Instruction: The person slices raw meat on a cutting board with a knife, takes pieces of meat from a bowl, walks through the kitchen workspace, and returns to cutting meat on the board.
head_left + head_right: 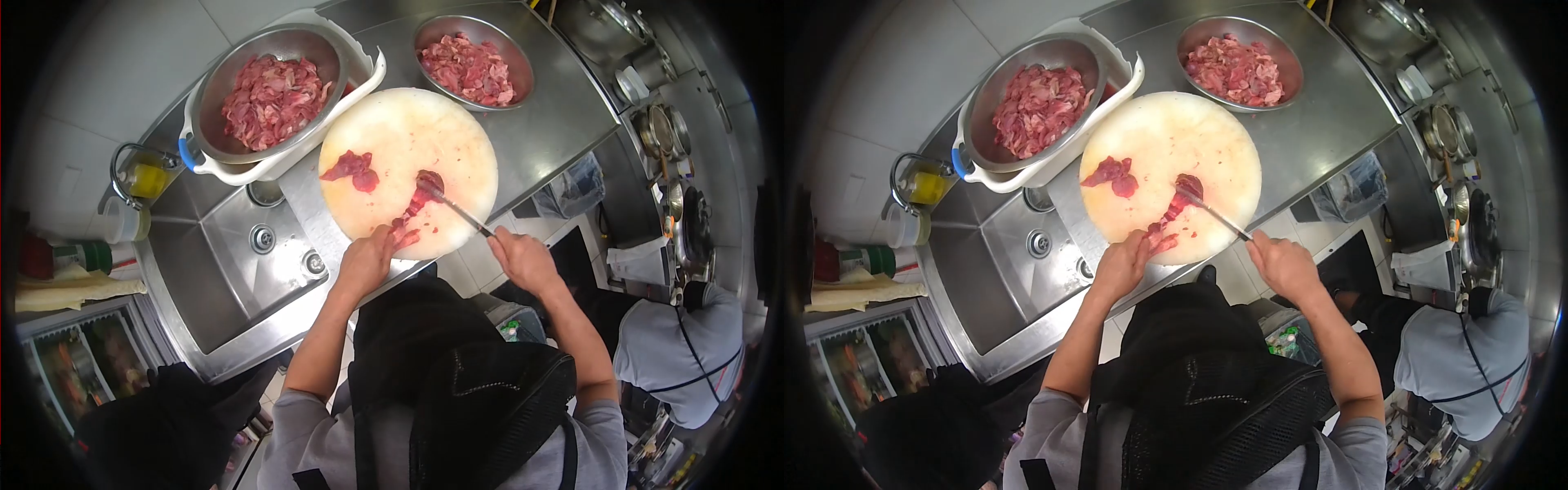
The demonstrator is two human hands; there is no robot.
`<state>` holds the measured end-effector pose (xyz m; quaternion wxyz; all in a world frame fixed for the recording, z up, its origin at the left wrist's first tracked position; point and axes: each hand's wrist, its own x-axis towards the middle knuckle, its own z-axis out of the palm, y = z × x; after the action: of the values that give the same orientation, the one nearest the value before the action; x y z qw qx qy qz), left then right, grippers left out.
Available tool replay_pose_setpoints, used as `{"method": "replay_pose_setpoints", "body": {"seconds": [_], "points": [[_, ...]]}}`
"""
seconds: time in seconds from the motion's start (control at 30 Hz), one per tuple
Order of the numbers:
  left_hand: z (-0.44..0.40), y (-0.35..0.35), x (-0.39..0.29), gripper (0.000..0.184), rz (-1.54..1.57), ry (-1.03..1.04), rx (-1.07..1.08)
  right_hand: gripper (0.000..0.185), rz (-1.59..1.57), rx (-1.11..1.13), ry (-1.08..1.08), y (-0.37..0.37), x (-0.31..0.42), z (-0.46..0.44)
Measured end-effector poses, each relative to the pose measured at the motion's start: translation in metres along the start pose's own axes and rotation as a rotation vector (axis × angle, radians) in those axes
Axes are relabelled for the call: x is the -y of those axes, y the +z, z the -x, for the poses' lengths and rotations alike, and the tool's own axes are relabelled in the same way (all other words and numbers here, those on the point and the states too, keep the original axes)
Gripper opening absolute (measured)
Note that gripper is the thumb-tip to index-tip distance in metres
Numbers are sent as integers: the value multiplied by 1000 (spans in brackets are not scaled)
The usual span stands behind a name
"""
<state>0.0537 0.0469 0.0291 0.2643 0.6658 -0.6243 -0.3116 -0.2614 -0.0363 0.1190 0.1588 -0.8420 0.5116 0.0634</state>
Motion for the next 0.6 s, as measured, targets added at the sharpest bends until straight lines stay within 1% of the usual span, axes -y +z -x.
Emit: {"method": "replay_pose_setpoints", "body": {"seconds": [0.03, 0.1, 0.17, 0.27, 0.3, 0.37, 0.4, 0.47, 0.57, 0.6], "points": [[0, -1, -1, 24, 11, -4, -3, 27, 27, -7, -34, 7, 1, 1], [2, -3, -2, 24, 20, -9, -7, 26, 59, -27, -16, 27, 1, -3], [3, -7, -3, 24, -6, -32, 89, 25, 91, -48, 1, 37, 0, -9], [11, -15, -17, 22, 3, 14, 74, 24, 149, -54, 3, 31, 9, -30], [13, -19, -20, 22, 2, 19, 79, 24, 160, -24, 1, 29, 9, -38], [15, -28, -19, 21, 45, 2, -5, 25, 171, 0, -1, 26, 4, -39], [14, -33, -16, 21, 44, 3, -9, 25, 142, 9, -6, 24, -4, -33], [15, -40, -10, 23, -32, -62, 22, 26, 117, 18, -23, 19, -16, -24], [19, -45, -12, 25, -17, -60, 27, 28, 230, 81, 84, 9, -22, -19], [21, -49, -13, 25, -20, -58, 25, 28, 228, 76, 83, 7, -26, -22]]}}
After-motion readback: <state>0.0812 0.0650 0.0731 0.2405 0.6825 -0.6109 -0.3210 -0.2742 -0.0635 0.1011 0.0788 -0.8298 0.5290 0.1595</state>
